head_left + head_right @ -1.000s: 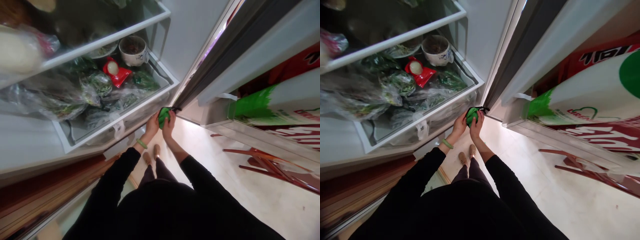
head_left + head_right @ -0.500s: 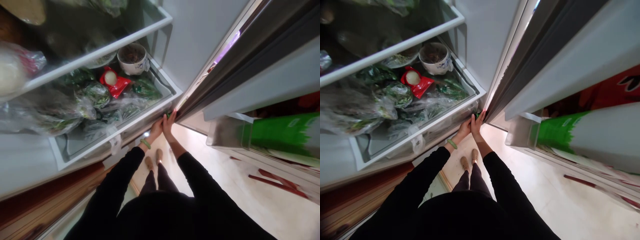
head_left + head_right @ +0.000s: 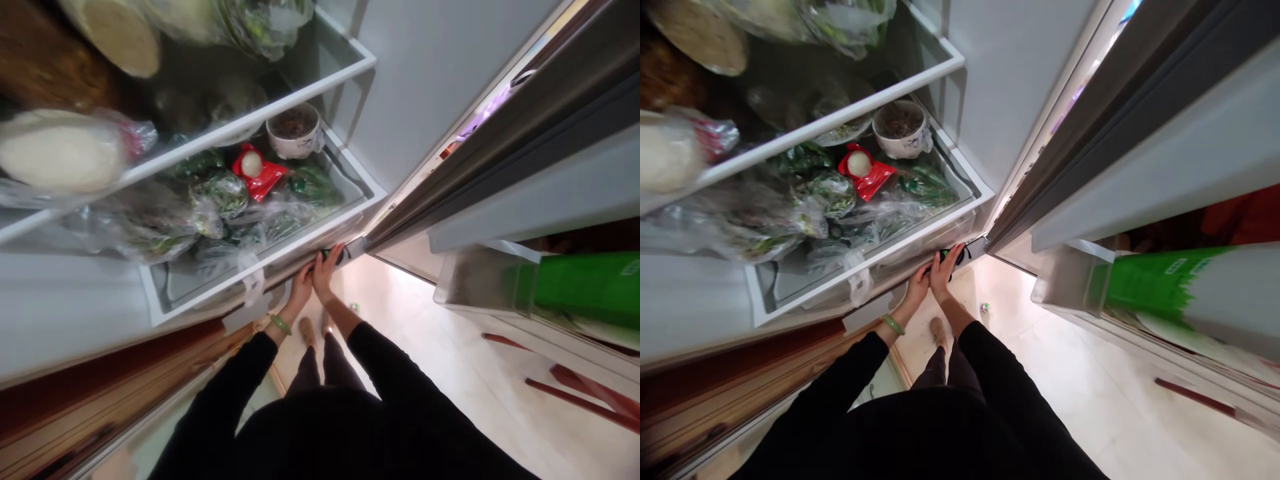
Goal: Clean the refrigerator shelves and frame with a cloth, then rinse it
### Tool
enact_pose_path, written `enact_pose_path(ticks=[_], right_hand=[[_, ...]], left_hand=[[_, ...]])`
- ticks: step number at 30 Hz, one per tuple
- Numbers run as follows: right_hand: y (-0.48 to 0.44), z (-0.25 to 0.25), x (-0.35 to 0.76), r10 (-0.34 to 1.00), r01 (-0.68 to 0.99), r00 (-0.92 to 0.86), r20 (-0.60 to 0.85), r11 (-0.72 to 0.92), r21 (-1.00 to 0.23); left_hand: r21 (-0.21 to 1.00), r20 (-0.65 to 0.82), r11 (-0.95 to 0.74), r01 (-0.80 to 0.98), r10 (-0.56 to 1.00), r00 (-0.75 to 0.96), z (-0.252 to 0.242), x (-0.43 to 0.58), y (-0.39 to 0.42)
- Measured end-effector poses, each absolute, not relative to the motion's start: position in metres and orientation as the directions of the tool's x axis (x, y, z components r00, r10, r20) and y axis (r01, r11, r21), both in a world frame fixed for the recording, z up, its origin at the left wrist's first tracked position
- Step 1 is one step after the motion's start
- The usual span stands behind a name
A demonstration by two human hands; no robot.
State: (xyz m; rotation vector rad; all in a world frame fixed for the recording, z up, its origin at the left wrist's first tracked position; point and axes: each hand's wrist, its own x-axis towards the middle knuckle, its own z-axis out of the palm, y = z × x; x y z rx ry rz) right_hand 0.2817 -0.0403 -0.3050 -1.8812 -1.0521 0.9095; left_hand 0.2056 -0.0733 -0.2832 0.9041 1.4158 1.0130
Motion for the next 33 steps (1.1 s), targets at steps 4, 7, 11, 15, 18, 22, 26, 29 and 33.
enact_pose_path(ticks=[4, 7, 11, 15, 18, 22, 26, 29, 33], right_hand=[[-0.088, -0.291, 0.229, 0.921, 0.224, 0.265, -0.284, -0.346, -0.911], [-0.121, -0.275, 0.197, 0.901, 0.091, 0.120, -0.416, -0.427, -0.899], [-0.160, -0.252, 0.179, 0.800, -0.040, -0.001, -0.599, -0.599, -0.800], [-0.168, -0.230, 0.215, 0.792, -0.064, 0.148, -0.592, -0.590, -0.805], [-0.129, -0.210, 0.274, 0.774, -0.064, 0.379, -0.507, -0.525, -0.849], [-0.037, -0.185, 0.342, 0.697, 0.039, 0.712, -0.087, -0.164, -0.986], [0.024, -0.188, 0.337, 0.732, 0.326, 0.663, 0.159, -0.091, -0.941], [0.022, -0.202, 0.293, 0.832, 0.501, 0.520, 0.193, -0.114, -0.858], [-0.015, -0.207, 0.240, 0.888, 0.604, 0.382, 0.255, -0.031, -0.796]], left_hand=[[0.907, -0.407, 0.421, -0.018, 0.864, -0.296, -0.276, 0.161, -0.127], [0.887, -0.429, 0.460, -0.030, 0.800, -0.420, -0.266, 0.131, -0.166], [0.876, -0.440, 0.482, -0.032, 0.770, -0.462, -0.246, 0.112, -0.207], [0.903, -0.414, 0.429, -0.016, 0.861, -0.294, -0.216, 0.122, -0.215], [0.945, -0.309, 0.324, 0.034, 0.925, -0.222, -0.193, 0.125, -0.202], [0.953, -0.026, 0.128, 0.273, 0.937, -0.347, -0.171, 0.101, -0.181], [0.945, 0.061, 0.076, 0.318, 0.914, -0.400, -0.161, 0.077, -0.177], [0.948, 0.082, 0.061, 0.313, 0.902, -0.423, -0.159, 0.068, -0.186], [0.960, 0.044, 0.091, 0.263, 0.883, -0.468, -0.162, 0.059, -0.203]])
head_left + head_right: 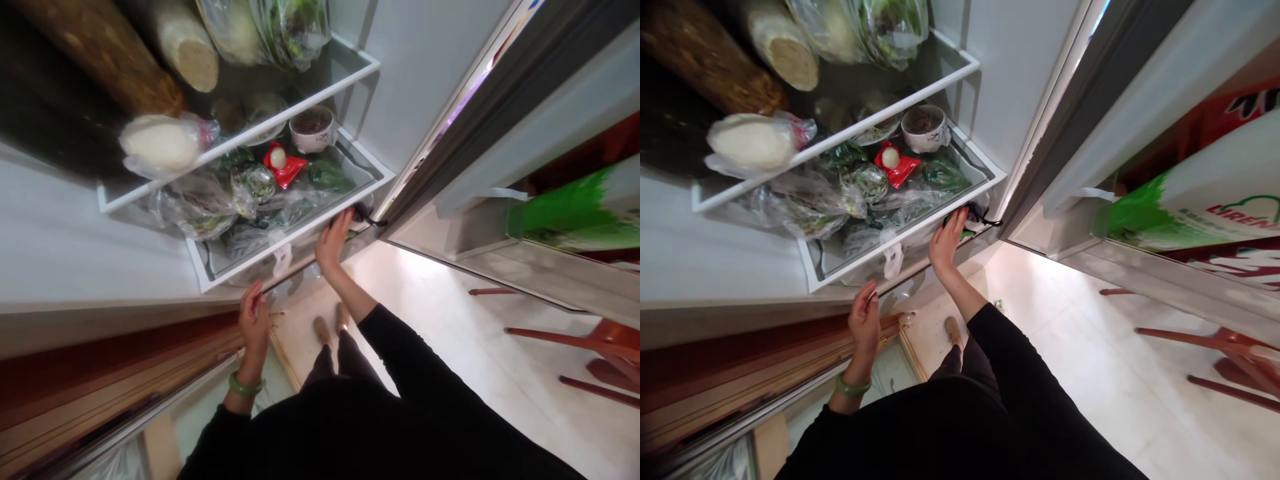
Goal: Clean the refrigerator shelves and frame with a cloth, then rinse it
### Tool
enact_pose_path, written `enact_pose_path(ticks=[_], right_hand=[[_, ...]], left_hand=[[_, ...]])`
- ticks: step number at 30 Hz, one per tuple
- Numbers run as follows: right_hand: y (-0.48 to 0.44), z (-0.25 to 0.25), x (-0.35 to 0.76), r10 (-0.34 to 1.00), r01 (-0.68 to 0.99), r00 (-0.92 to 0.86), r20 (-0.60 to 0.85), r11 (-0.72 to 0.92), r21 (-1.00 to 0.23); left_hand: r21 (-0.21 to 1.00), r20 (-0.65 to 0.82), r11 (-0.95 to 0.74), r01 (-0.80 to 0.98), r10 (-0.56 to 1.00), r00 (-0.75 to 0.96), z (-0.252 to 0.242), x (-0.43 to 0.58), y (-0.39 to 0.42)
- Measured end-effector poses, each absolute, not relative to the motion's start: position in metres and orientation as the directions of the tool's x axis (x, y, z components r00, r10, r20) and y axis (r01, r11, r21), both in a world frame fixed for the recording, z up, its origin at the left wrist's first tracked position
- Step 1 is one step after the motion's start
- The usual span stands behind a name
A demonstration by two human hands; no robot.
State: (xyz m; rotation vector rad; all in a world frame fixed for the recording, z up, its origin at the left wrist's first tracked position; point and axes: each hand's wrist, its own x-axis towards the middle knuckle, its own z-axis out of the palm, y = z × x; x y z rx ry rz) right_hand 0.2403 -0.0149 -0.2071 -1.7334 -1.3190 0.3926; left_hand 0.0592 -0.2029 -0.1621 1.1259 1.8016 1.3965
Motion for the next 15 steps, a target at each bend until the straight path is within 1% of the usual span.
enact_pose_path(ticks=[3, 6, 9, 12, 13, 15], right_hand=[[-0.044, -0.201, 0.215, 0.903, 0.605, 0.331, 0.274, 0.020, -0.796], [-0.072, -0.196, 0.187, 0.930, 0.579, 0.272, 0.246, 0.046, -0.814], [-0.106, -0.192, 0.154, 0.981, 0.525, 0.117, 0.153, 0.070, -0.849], [-0.137, -0.187, 0.125, 1.000, 0.467, -0.016, 0.007, 0.014, -0.884], [-0.145, -0.185, 0.118, 0.999, 0.454, -0.035, -0.019, 0.000, -0.891], [-0.157, -0.182, 0.105, 0.999, 0.438, -0.053, -0.012, 0.012, -0.899]], left_hand=[[0.967, 0.015, 0.115, 0.227, 0.864, -0.503, -0.165, 0.052, -0.210], [0.971, -0.015, 0.144, 0.193, 0.837, -0.546, -0.167, 0.046, -0.211], [0.972, -0.044, 0.174, 0.158, 0.794, -0.606, -0.165, 0.042, -0.210], [0.974, -0.082, 0.199, 0.108, 0.754, -0.652, -0.164, 0.039, -0.212], [0.975, -0.099, 0.205, 0.084, 0.744, -0.661, -0.164, 0.037, -0.213], [0.976, -0.141, 0.214, 0.026, 0.727, -0.672, -0.164, 0.034, -0.216]])
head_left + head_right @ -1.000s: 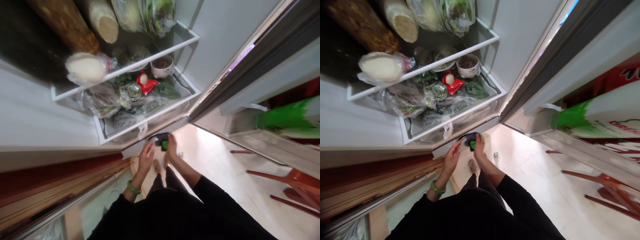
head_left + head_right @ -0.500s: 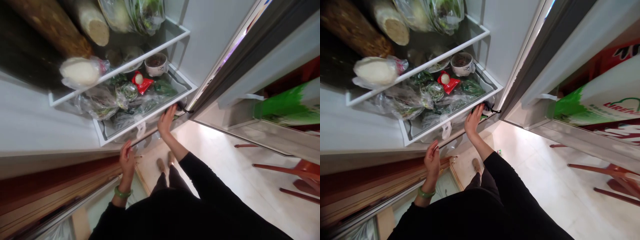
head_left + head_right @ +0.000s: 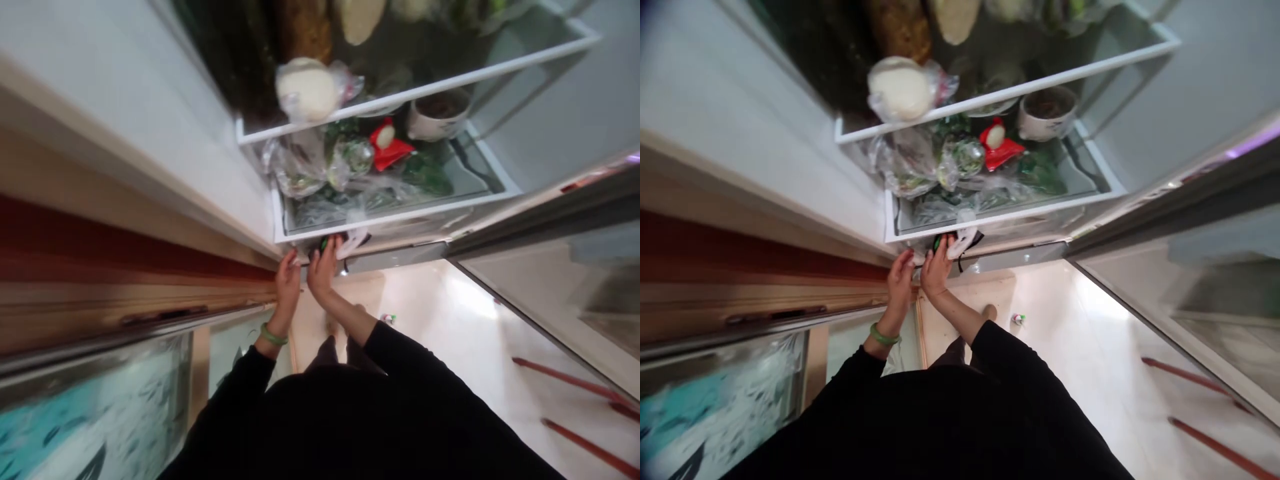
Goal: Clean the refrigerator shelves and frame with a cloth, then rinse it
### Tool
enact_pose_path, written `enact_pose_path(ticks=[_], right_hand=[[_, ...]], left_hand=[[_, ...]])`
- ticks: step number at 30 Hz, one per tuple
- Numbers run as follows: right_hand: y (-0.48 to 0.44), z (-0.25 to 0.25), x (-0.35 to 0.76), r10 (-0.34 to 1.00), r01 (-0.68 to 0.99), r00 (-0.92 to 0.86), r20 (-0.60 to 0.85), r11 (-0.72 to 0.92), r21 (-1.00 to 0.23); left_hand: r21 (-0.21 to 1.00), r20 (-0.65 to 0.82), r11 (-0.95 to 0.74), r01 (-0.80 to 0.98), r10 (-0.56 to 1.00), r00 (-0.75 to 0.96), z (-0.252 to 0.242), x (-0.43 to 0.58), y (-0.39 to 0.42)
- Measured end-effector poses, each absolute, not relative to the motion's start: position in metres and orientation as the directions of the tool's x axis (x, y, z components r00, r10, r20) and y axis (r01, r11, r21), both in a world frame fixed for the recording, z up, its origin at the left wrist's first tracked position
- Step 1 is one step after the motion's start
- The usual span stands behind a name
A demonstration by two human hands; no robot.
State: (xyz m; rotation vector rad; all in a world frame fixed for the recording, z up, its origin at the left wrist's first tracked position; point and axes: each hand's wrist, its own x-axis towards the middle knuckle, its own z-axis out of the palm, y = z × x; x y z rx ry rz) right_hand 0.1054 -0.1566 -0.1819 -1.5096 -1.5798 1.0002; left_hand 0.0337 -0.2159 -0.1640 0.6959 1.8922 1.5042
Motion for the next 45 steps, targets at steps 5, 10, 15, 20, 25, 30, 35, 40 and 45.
enact_pose_path(ticks=[5, 10, 15, 20, 25, 30, 35, 40, 45], right_hand=[[-0.182, -0.177, 0.078, 0.982, 0.389, -0.183, 0.045, 0.114, -0.914], [-0.197, -0.174, 0.064, 0.969, 0.360, -0.227, 0.097, 0.176, -0.916], [-0.191, -0.168, 0.079, 0.958, 0.317, -0.237, 0.160, 0.232, -0.920], [-0.186, -0.167, 0.102, 0.807, 0.282, -0.485, -0.338, -0.221, -0.934], [-0.200, -0.180, 0.118, 0.523, 0.328, -0.602, -0.604, -0.528, -0.783], [-0.224, -0.186, 0.118, 0.393, 0.268, -0.639, -0.661, -0.692, -0.670], [-0.219, -0.160, 0.117, 0.313, 0.196, -0.719, -0.621, -0.766, -0.613], [-0.204, -0.131, 0.143, 0.314, 0.112, -0.754, -0.577, -0.805, -0.583], [-0.205, -0.137, 0.180, 0.361, 0.116, -0.615, -0.701, -0.838, -0.534]], left_hand=[[0.967, -0.254, 0.202, -0.156, 0.688, -0.680, -0.161, 0.028, -0.227], [0.951, -0.300, 0.157, -0.266, 0.679, -0.670, -0.151, 0.021, -0.242], [0.931, -0.343, 0.159, -0.328, 0.689, -0.638, -0.152, 0.026, -0.256], [0.922, -0.386, 0.262, -0.285, 0.665, -0.639, -0.168, 0.037, -0.279], [0.922, -0.337, 0.380, -0.077, 0.685, -0.646, -0.177, 0.045, -0.328], [0.897, -0.205, 0.422, 0.128, 0.656, -0.726, -0.170, 0.045, -0.357], [0.915, -0.012, 0.336, 0.223, 0.576, -0.817, -0.154, 0.025, -0.350], [0.925, 0.232, 0.196, 0.327, 0.390, -0.891, -0.094, -0.014, -0.304], [0.703, 0.704, -0.122, 0.700, 0.256, -0.663, 0.037, -0.052, -0.203]])
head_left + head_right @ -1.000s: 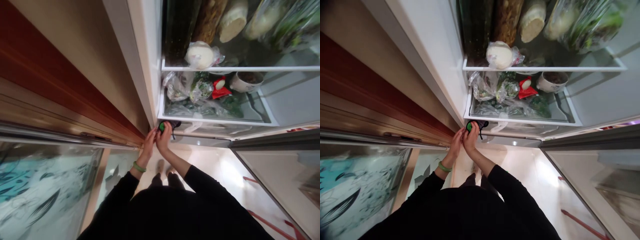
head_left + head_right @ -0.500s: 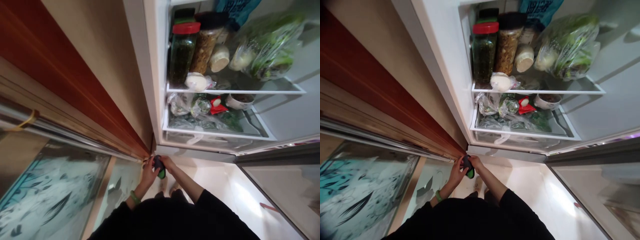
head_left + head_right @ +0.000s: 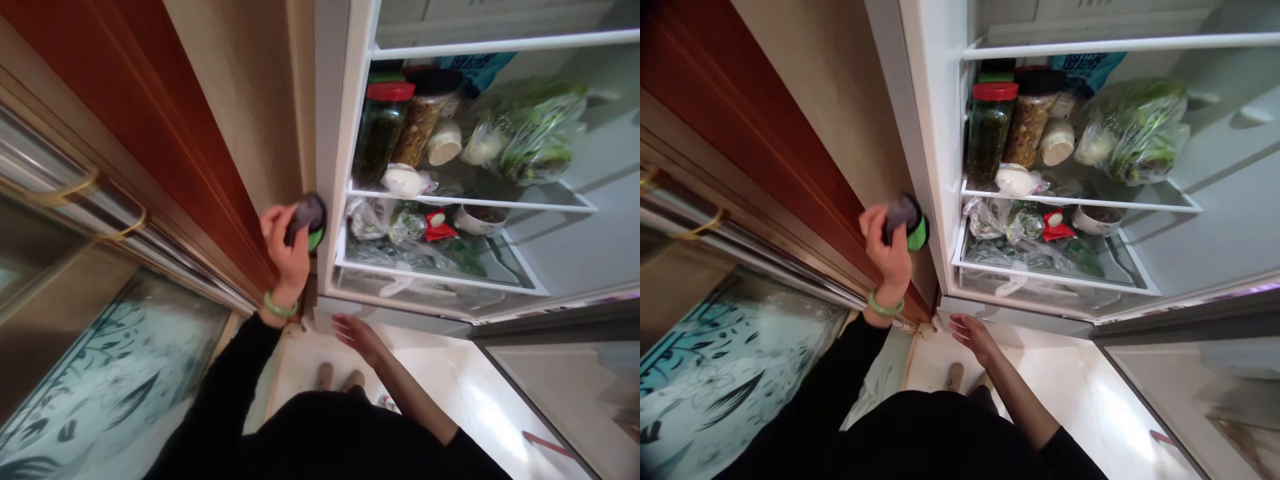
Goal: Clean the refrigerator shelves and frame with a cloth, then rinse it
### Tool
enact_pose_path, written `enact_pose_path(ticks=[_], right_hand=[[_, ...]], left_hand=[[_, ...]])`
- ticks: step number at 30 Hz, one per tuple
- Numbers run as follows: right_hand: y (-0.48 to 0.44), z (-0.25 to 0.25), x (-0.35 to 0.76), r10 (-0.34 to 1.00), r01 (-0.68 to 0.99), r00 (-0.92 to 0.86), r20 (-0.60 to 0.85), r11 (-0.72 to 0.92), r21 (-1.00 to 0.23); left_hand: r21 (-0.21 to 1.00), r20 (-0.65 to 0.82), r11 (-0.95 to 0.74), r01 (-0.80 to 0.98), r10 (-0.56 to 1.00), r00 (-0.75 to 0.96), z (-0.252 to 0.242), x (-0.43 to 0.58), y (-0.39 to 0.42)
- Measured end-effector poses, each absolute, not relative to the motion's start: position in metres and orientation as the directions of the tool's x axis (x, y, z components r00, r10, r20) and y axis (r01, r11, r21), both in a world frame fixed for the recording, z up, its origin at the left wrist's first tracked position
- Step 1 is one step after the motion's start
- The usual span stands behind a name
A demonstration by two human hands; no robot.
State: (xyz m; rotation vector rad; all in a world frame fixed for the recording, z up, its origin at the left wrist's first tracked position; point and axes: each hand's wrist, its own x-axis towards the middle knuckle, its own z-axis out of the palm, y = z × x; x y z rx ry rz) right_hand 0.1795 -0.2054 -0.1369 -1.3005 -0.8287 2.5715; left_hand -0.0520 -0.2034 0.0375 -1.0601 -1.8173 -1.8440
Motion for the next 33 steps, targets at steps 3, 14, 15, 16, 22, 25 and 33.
enact_pose_path(ticks=[3, 14, 15, 16, 22, 25, 33], right_hand=[[-0.210, -0.150, 0.203, 0.374, 0.080, -0.527, -0.763, -0.872, -0.483], [-0.226, -0.189, 0.288, 0.292, -0.014, -0.271, -0.917, -0.954, -0.300], [-0.225, -0.188, 0.289, 0.293, -0.015, -0.265, -0.919, -0.954, -0.299], [-0.223, -0.186, 0.289, 0.297, -0.017, -0.264, -0.918, -0.953, -0.303], [-0.206, -0.177, 0.273, 0.334, -0.047, -0.274, -0.902, -0.941, -0.334], [-0.205, -0.174, 0.269, 0.329, -0.103, -0.298, -0.896, -0.944, -0.312], [-0.214, -0.179, 0.293, 0.277, -0.180, -0.299, -0.913, -0.956, -0.231]], left_hand=[[0.547, 0.830, -0.199, 0.813, 0.253, -0.497, 0.102, -0.058, -0.150], [0.850, 0.512, -0.089, 0.519, 0.374, -0.773, -0.057, -0.025, -0.178], [0.859, 0.498, -0.089, 0.504, 0.373, -0.783, -0.064, -0.022, -0.181], [0.861, 0.498, -0.098, 0.500, 0.364, -0.787, -0.065, -0.022, -0.182], [0.779, 0.627, -0.259, 0.571, 0.324, -0.708, 0.022, -0.051, -0.148], [0.763, 0.638, -0.379, 0.524, 0.311, -0.704, 0.035, -0.054, -0.142], [0.866, 0.467, -0.350, 0.357, 0.314, -0.826, 0.011, -0.037, -0.153]])
